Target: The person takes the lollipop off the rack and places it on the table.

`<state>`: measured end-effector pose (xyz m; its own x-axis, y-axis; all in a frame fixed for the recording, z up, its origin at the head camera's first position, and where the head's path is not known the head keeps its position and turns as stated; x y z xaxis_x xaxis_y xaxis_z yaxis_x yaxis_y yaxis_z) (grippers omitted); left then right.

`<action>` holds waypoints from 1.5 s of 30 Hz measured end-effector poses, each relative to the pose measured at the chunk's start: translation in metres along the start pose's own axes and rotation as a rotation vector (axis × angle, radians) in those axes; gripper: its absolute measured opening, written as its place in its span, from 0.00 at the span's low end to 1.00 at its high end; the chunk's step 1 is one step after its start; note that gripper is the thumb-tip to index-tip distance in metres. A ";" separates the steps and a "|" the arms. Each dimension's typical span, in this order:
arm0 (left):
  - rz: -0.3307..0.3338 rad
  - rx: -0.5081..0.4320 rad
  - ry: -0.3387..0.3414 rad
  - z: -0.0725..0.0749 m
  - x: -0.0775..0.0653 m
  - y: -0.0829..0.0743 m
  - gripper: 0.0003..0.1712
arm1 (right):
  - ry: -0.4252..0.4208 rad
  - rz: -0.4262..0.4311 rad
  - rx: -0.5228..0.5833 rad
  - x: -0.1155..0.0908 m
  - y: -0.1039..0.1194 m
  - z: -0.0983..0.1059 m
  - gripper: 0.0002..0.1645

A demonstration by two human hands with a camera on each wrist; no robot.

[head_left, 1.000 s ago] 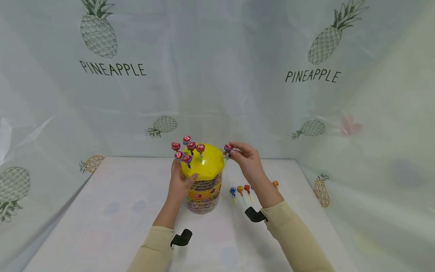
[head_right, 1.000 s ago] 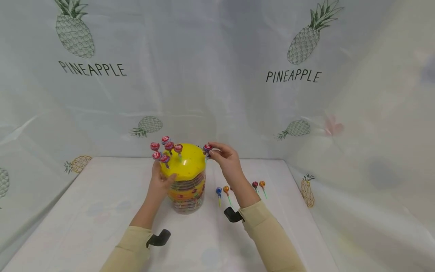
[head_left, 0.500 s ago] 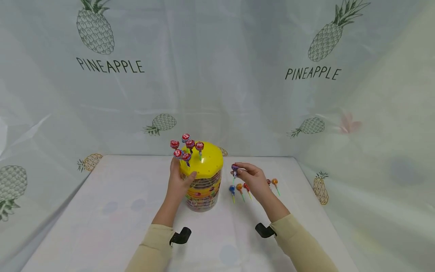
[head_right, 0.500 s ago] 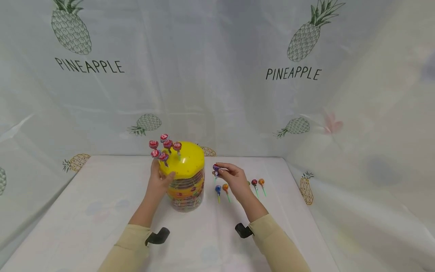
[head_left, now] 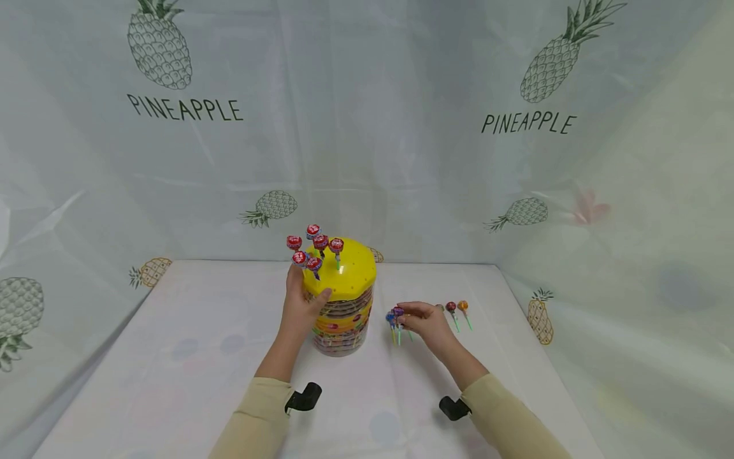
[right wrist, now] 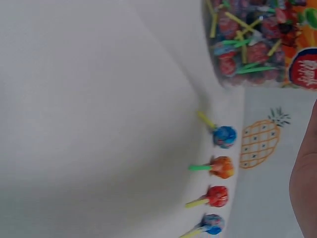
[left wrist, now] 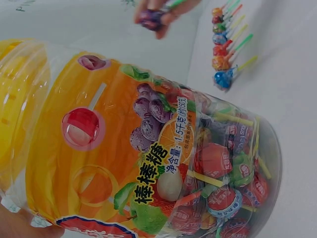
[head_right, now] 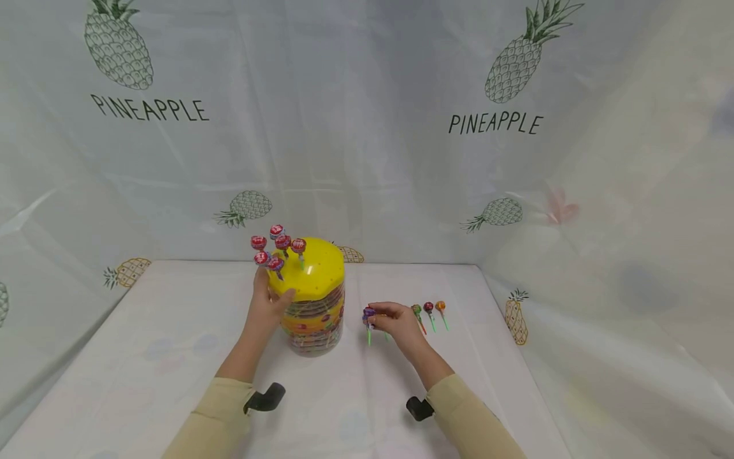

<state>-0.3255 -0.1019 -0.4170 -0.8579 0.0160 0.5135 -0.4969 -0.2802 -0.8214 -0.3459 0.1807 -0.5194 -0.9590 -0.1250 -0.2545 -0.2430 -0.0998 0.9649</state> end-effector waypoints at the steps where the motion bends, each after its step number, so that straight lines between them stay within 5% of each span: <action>1: -0.001 -0.002 0.001 0.000 0.000 -0.001 0.51 | 0.003 -0.008 -0.003 0.001 -0.004 0.000 0.18; 14: 0.002 -0.005 0.007 0.000 0.000 0.001 0.51 | 0.074 -0.035 -0.114 0.005 -0.039 -0.005 0.18; 25: -0.006 -0.016 0.006 -0.001 -0.005 0.001 0.52 | 0.043 -0.095 -0.319 0.005 -0.070 -0.007 0.14; 45: -0.010 -0.021 0.001 0.000 -0.002 0.001 0.51 | -0.024 -0.085 -0.429 0.006 -0.070 -0.007 0.12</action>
<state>-0.3246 -0.1023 -0.4187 -0.8527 0.0193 0.5220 -0.5084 -0.2596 -0.8210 -0.3338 0.1797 -0.5889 -0.9427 -0.0760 -0.3250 -0.2433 -0.5103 0.8249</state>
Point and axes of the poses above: each hand's wrist, its own x-axis towards the middle knuckle, its own z-axis out of the back of the hand, y = z × x, the point moved 10 cm from there along x, towards the middle knuckle, and after that the axes turned 12 degrees about -z, right-handed, at the moved point
